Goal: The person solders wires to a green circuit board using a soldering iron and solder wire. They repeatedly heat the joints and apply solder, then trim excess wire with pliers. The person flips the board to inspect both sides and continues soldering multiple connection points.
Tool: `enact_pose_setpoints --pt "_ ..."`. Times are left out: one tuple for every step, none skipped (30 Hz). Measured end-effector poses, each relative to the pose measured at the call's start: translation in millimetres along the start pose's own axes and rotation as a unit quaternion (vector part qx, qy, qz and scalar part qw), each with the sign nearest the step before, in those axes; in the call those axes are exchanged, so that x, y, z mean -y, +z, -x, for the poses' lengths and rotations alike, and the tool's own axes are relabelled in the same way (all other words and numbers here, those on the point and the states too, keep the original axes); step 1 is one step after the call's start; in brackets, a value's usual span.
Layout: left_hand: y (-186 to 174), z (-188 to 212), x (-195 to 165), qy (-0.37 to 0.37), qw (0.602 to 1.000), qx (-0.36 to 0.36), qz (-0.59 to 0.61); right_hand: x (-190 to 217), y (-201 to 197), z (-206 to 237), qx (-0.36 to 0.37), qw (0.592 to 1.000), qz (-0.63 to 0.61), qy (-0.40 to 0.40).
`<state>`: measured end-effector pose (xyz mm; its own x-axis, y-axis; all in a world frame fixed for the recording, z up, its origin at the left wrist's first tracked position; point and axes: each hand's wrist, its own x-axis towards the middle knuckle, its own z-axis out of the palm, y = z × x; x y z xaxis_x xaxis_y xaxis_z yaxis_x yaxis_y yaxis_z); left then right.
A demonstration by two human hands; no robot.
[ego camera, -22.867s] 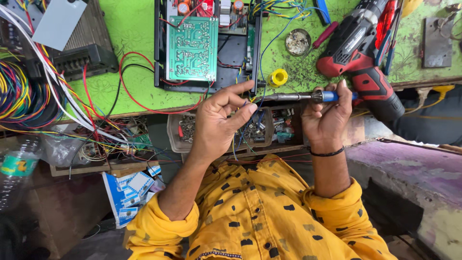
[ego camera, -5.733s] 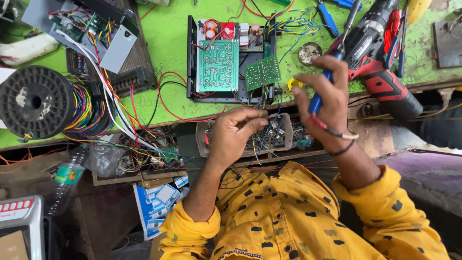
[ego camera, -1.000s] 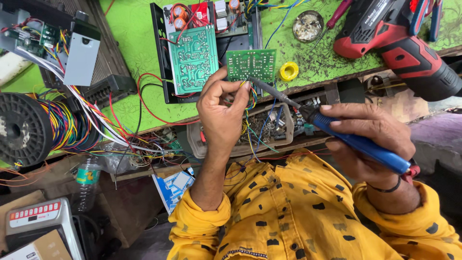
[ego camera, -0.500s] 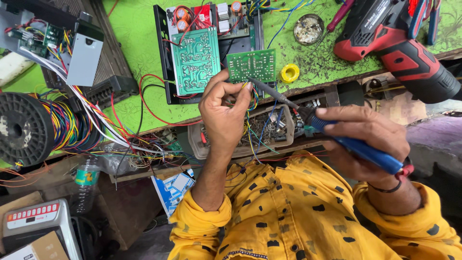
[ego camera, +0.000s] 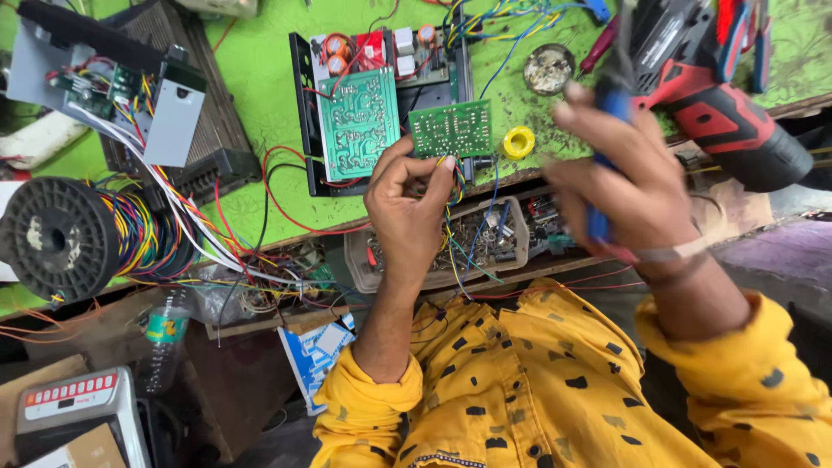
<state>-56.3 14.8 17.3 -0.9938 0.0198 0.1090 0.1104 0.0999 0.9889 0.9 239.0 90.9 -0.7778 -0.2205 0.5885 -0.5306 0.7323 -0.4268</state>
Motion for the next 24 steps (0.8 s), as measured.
enact_pose_setpoints --pt "0 1 -2 0.001 1.000 0.004 -0.001 -6 7 -8 0.037 0.999 0.032 0.005" --pt "-1 1 -4 0.003 1.000 0.006 -0.003 -10 14 -15 0.073 0.995 0.064 0.008" --pt "-1 0 -5 0.012 1.000 0.008 -0.006 -14 19 -20 0.090 0.993 0.080 0.009" --pt "-1 1 -6 0.019 1.000 0.008 -0.009 -16 23 -24 0.109 0.990 0.093 0.009" --pt "-1 1 -7 0.026 1.000 0.008 -0.013 -18 26 -29 0.127 0.986 0.107 0.009" --pt "-1 0 -7 0.030 0.999 0.008 -0.019 -18 28 -32 0.136 0.984 0.115 0.005" --pt "-2 0 -7 0.031 0.999 0.007 -0.026 -18 29 -36 0.146 0.982 0.122 0.002" --pt "-2 0 -7 0.033 0.999 0.006 -0.032 -18 29 -38 0.156 0.979 0.129 -0.001" --pt "-2 -1 -7 0.026 0.999 0.004 -0.034 -17 29 -41 0.155 0.980 0.128 -0.004" --pt "-2 -2 -8 0.018 0.999 0.002 -0.035 -17 29 -43 0.154 0.980 0.125 -0.008" --pt "-3 -2 -9 0.010 0.999 0.000 -0.037 -15 29 -44 0.152 0.981 0.123 -0.010" --pt "-5 -1 -12 0.005 1.000 0.008 0.006 -14 29 -45 0.145 0.982 0.120 -0.007" --pt "-9 0 -17 0.000 0.999 0.015 0.049 -12 30 -45 0.137 0.984 0.118 -0.006" --pt "-13 2 -21 -0.003 0.996 0.022 0.091 -11 30 -46 0.128 0.985 0.116 -0.006" --pt "-18 6 -27 0.064 0.998 0.000 -0.011 -10 30 -46 0.124 0.987 0.102 0.006" --pt "-25 14 -34 0.128 0.985 -0.023 -0.115 -7 30 -45 0.121 0.989 0.087 0.019" --pt "-29 20 -39 0.191 0.956 -0.045 -0.218 -5 31 -45 0.117 0.990 0.073 0.032" --pt "-30 25 -44 0.211 0.946 -0.053 -0.240 -3 32 -45 0.108 0.991 0.076 0.032" --pt "-29 31 -47 0.229 0.935 -0.062 -0.262 -1 34 -46 0.100 0.991 0.078 0.032" --pt "-26 35 -49 0.246 0.924 -0.071 -0.284 2 36 -45 0.095 0.992 0.080 0.031" --pt "-25 36 -49 0.243 0.935 -0.053 -0.252 4 39 -45 0.088 0.993 0.078 0.027" --pt "-24 36 -49 0.240 0.945 -0.034 -0.218 6 41 -44 0.082 0.993 0.078 0.024" --pt "-21 36 -49 0.237 0.954 -0.015 -0.183 8 43 -42 0.077 0.994 0.079 0.021" --pt "-19 37 -49 0.243 0.949 0.000 -0.201 11 44 -40 0.075 0.993 0.089 0.023"
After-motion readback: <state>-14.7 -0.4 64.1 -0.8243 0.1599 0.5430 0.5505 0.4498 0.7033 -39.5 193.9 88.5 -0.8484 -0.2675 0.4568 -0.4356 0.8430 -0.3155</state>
